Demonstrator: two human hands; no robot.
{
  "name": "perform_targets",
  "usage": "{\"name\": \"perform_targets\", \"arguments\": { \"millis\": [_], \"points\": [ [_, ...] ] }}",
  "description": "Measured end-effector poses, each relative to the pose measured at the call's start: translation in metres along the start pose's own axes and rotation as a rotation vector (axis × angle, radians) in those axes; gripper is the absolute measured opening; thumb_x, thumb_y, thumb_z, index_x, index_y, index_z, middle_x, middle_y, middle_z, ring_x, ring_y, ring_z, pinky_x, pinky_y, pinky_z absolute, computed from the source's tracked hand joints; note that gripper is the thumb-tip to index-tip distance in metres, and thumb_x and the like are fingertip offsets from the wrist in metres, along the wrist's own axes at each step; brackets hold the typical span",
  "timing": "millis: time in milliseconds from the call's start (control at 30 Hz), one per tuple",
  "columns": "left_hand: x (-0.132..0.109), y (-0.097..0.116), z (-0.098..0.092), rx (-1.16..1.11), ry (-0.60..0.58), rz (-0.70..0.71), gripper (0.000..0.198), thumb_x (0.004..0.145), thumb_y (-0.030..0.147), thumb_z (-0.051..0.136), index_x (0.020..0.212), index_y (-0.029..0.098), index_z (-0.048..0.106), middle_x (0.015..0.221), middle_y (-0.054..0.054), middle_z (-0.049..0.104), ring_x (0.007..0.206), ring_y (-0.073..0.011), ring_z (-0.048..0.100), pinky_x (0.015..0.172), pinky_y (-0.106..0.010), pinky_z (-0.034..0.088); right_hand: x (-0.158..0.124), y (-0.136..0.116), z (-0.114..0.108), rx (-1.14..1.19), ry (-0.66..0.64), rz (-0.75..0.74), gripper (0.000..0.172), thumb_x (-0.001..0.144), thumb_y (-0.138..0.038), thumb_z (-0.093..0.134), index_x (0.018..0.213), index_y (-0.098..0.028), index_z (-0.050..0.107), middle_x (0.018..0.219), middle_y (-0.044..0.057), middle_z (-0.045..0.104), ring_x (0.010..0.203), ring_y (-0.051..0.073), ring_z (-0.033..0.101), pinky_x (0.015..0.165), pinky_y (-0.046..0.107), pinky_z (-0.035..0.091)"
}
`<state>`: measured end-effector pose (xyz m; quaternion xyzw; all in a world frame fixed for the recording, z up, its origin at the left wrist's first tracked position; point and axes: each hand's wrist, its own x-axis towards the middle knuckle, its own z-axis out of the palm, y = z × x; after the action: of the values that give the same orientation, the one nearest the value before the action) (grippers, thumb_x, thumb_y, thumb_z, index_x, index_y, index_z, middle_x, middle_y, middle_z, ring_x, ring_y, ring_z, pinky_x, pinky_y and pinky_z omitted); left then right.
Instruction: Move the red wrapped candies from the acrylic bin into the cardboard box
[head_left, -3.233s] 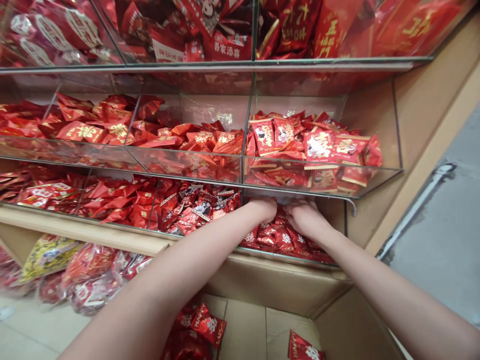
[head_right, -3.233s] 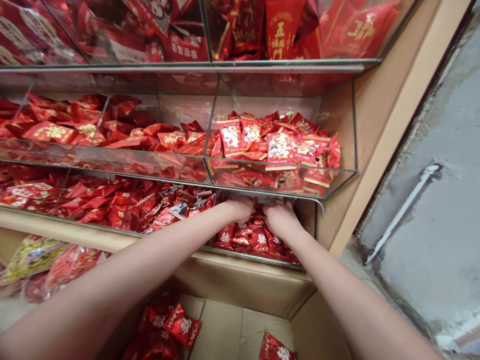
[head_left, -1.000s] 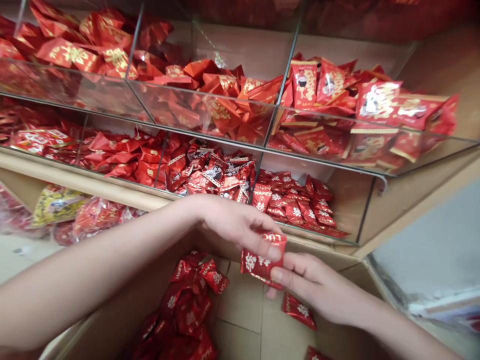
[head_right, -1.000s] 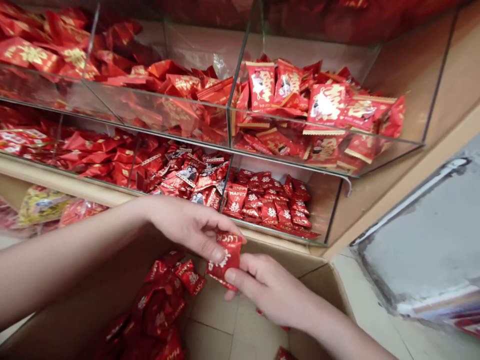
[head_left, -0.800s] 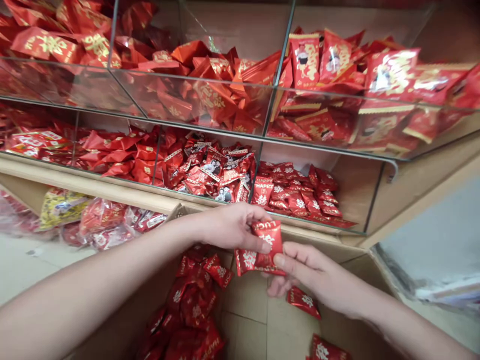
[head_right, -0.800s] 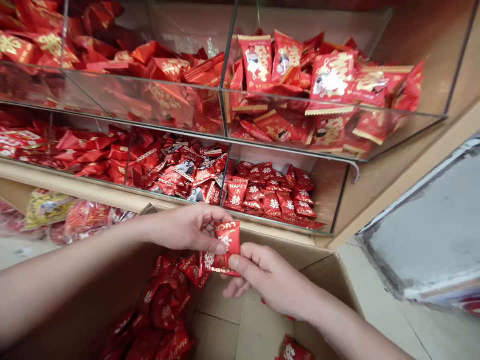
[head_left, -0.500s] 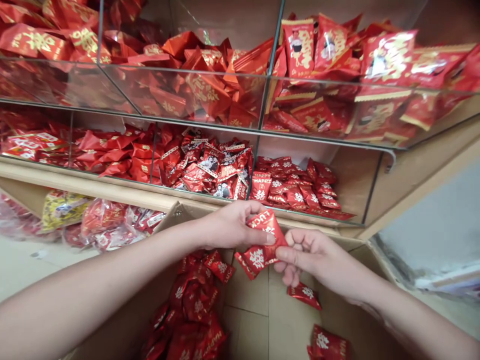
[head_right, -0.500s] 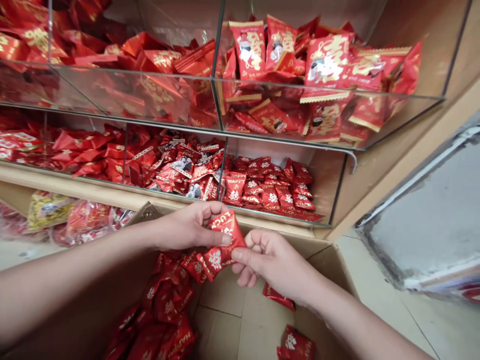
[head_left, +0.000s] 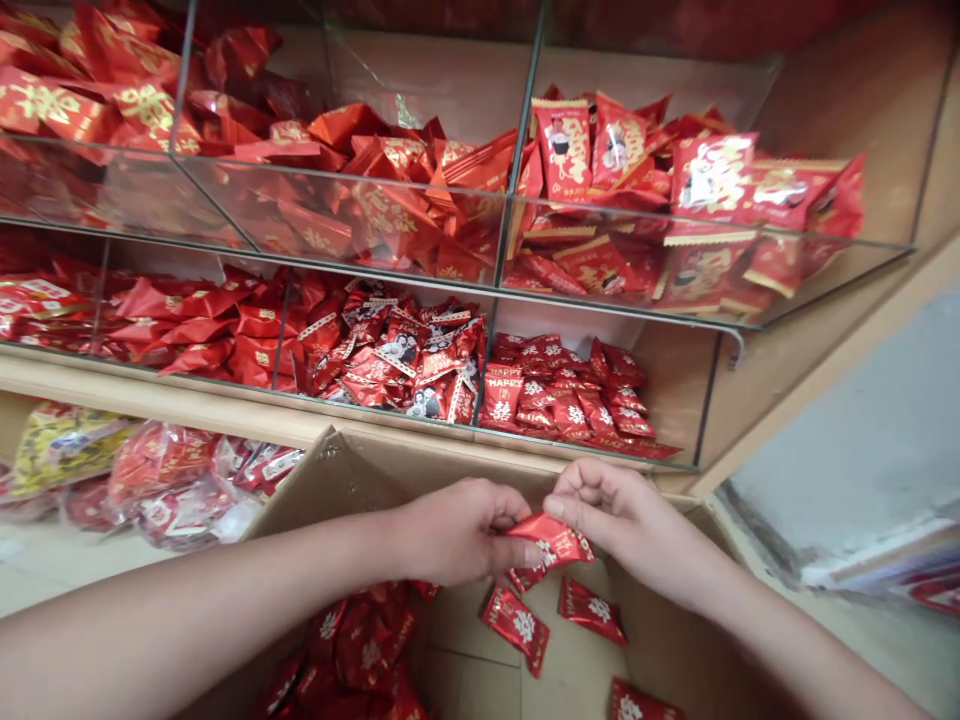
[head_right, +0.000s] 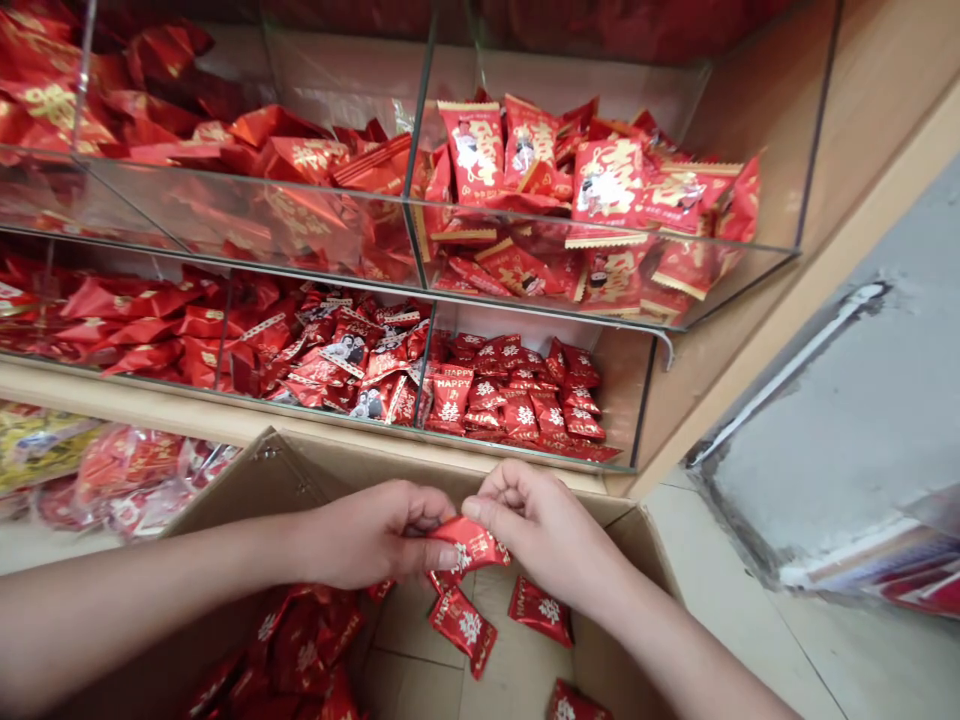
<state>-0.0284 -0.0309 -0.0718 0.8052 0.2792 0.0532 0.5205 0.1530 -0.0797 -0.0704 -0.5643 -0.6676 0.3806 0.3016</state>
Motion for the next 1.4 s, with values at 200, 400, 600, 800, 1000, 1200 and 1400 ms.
{"name": "perform_targets", "arguments": {
  "millis": [200,400,600,800,1000,1200,1400],
  "points": [
    [0.004,0.010,0.007,-0.345,0.102,-0.014,0.025,0.076,0.039,0.049,0.079,0.014,0.047,0.064,0.005,0.048,0.053,-0.0058,0.047,0.050,-0.019,0.038,0.001,-0.009,-0.003,0.511,-0.066,0.044,0.041,0.060,-0.032,0.069,0.090,-0.019,0.044,0.072,-0.003,0.055,0.062,0.009,0.054,0.058,0.024,0.045],
    [0.005,0.008,0.008,-0.540,0.074,-0.017,0.029,0.069,0.032,0.060,0.083,0.016,0.040,0.068,0.004,0.054,0.056,-0.0072,0.054,0.054,-0.022,0.041,0.001,-0.008,-0.001,0.598,-0.057,-0.001,0.049,0.060,-0.027,0.069,0.099,-0.021,0.039,0.077,-0.001,0.059,0.068,0.011,0.058,0.067,0.029,0.048],
    [0.001,0.014,0.006,-0.575,0.026,0.068,0.025,0.070,0.022,0.061,0.077,0.015,0.038,0.069,0.004,0.054,0.057,-0.0054,0.051,0.058,-0.023,0.043,-0.002,-0.011,0.000,0.621,-0.113,-0.067,0.046,0.064,-0.023,0.067,0.100,-0.022,0.039,0.075,-0.001,0.060,0.064,0.011,0.058,0.058,0.026,0.047],
    [0.002,0.019,0.005,-0.640,0.140,0.081,0.028,0.068,0.020,0.063,0.082,0.015,0.039,0.067,0.004,0.056,0.055,-0.0051,0.052,0.056,-0.022,0.042,0.001,-0.010,-0.003,0.669,-0.001,-0.102,0.045,0.064,-0.025,0.067,0.100,-0.023,0.040,0.080,-0.001,0.058,0.064,0.009,0.056,0.060,0.026,0.047],
    [0.003,0.013,0.012,-0.539,0.192,0.139,0.031,0.066,0.020,0.064,0.085,0.014,0.040,0.081,-0.001,0.057,0.071,-0.0086,0.054,0.065,-0.023,0.040,0.000,-0.009,-0.001,0.607,-0.017,-0.080,0.043,0.063,-0.026,0.068,0.098,-0.021,0.043,0.079,0.000,0.058,0.066,0.010,0.056,0.058,0.024,0.046],
    [0.002,0.012,0.015,-0.614,0.189,0.166,0.034,0.065,0.020,0.065,0.083,0.015,0.037,0.076,0.001,0.055,0.067,-0.0075,0.051,0.060,-0.022,0.038,-0.002,-0.010,0.002,0.630,-0.013,-0.096,0.042,0.064,-0.029,0.067,0.098,-0.022,0.045,0.078,0.000,0.058,0.066,0.010,0.055,0.056,0.022,0.045],
    [0.000,0.017,0.013,-0.591,0.208,0.232,0.037,0.069,0.014,0.061,0.097,0.015,0.037,0.076,0.001,0.053,0.064,-0.0057,0.049,0.059,-0.020,0.037,-0.002,-0.009,0.001,0.637,-0.004,-0.129,0.034,0.066,-0.028,0.065,0.093,-0.021,0.047,0.079,0.000,0.059,0.067,0.010,0.057,0.060,0.024,0.047]
  ]
}}
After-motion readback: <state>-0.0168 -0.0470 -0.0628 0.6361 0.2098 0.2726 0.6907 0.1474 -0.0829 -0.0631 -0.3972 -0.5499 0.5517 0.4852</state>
